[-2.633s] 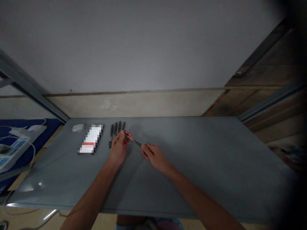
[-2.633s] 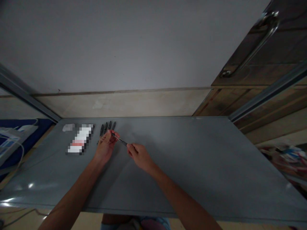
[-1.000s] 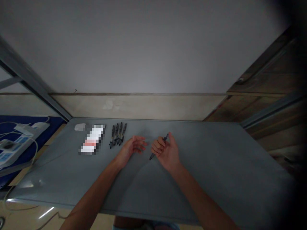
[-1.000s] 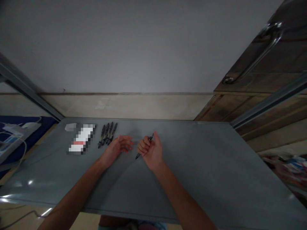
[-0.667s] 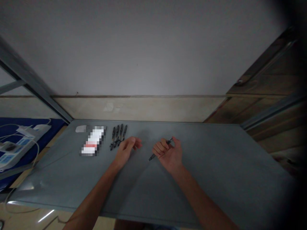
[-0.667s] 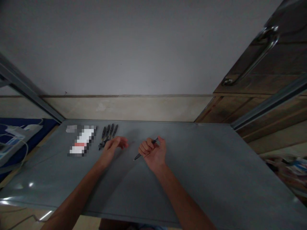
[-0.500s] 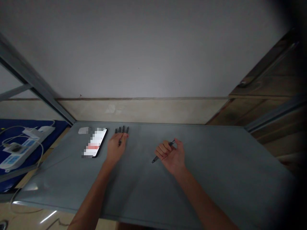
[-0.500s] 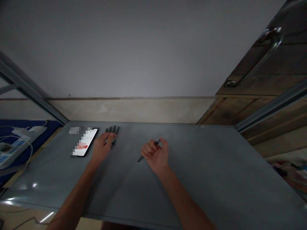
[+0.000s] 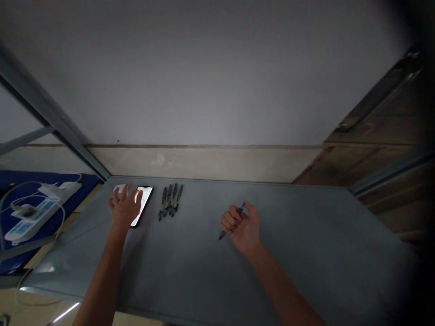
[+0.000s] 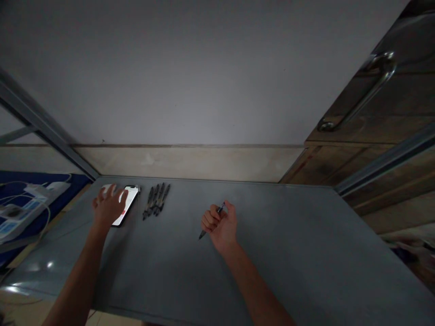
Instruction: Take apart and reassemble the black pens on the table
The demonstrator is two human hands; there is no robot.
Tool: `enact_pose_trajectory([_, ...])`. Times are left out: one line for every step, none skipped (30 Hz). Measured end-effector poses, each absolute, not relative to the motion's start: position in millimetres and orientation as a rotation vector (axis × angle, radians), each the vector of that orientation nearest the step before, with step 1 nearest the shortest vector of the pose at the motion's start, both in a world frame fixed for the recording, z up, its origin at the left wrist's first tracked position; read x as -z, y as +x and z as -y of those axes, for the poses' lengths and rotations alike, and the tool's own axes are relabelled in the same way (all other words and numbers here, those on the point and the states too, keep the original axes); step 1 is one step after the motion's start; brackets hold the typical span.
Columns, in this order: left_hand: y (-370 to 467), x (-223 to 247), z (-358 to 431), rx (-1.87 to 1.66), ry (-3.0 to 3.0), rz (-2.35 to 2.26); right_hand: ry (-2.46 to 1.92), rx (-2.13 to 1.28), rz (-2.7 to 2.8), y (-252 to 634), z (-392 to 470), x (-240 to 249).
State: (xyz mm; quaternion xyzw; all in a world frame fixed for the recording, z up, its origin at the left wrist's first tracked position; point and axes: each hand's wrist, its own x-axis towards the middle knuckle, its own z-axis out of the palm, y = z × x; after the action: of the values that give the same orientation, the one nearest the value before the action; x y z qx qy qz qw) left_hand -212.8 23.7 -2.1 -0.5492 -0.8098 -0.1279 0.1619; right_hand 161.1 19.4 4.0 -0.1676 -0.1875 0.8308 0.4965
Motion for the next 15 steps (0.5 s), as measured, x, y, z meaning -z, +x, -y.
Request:
enact_pose_trajectory([-212, -1, -22, 0.391, -1.500, 2.295, -0.388, -2.017, 0.443, 161, -20, -3])
enact_pose_trajectory([-210, -5, -22, 0.421, -1.438, 2.278, -0.373, -2.020, 0.434, 162, -20, -3])
enact_pose_trajectory([-208, -10, -22, 0.447, -1.399, 2.258, -0.361, -2.023, 0.426, 162, -20, -2])
enact_pose_trajectory([-205, -14, -23, 0.464, -1.397, 2.232, -0.352, -2.024, 0.419, 162, -20, -2])
enact_pose_trajectory([-201, -18, -24, 0.470, -1.440, 2.202, -0.346, -2.026, 0.413, 162, -21, -2])
enact_pose_trajectory([-195, -22, -27, 0.460, -1.538, 2.160, -0.342, -2.025, 0.407, 162, -21, -2])
enact_pose_trajectory([-188, -25, -30, 0.456, -1.640, 2.121, -0.338, -2.025, 0.401, 162, -21, -1])
enact_pose_trajectory([-179, -27, -34, 0.447, -1.740, 2.086, -0.333, -2.023, 0.396, 162, -21, -1])
enact_pose_trajectory([-168, -29, -37, 0.425, -1.864, 2.044, -0.327, -2.024, 0.394, 163, -21, -1])
enact_pose_trajectory([-157, -29, -40, 0.416, -1.969, 1.998, -0.321, -2.024, 0.394, 163, -20, -1])
enact_pose_trajectory([-145, -29, -42, 0.405, -2.067, 1.951, -0.314, -2.026, 0.398, 164, -20, -1])
enact_pose_trajectory([-133, -28, -43, 0.414, -2.129, 1.918, -0.309, -2.026, 0.404, 165, -20, 0])
enact_pose_trajectory([-121, -26, -43, 0.429, -2.192, 1.878, -0.304, -2.023, 0.411, 166, -20, 0])
enact_pose_trajectory([-111, -23, -43, 0.453, -2.249, 1.838, -0.300, -2.017, 0.418, 167, -20, 0])
enact_pose_trajectory([-103, -20, -42, 0.486, -2.282, 1.808, -0.295, -2.007, 0.422, 168, -21, 0])
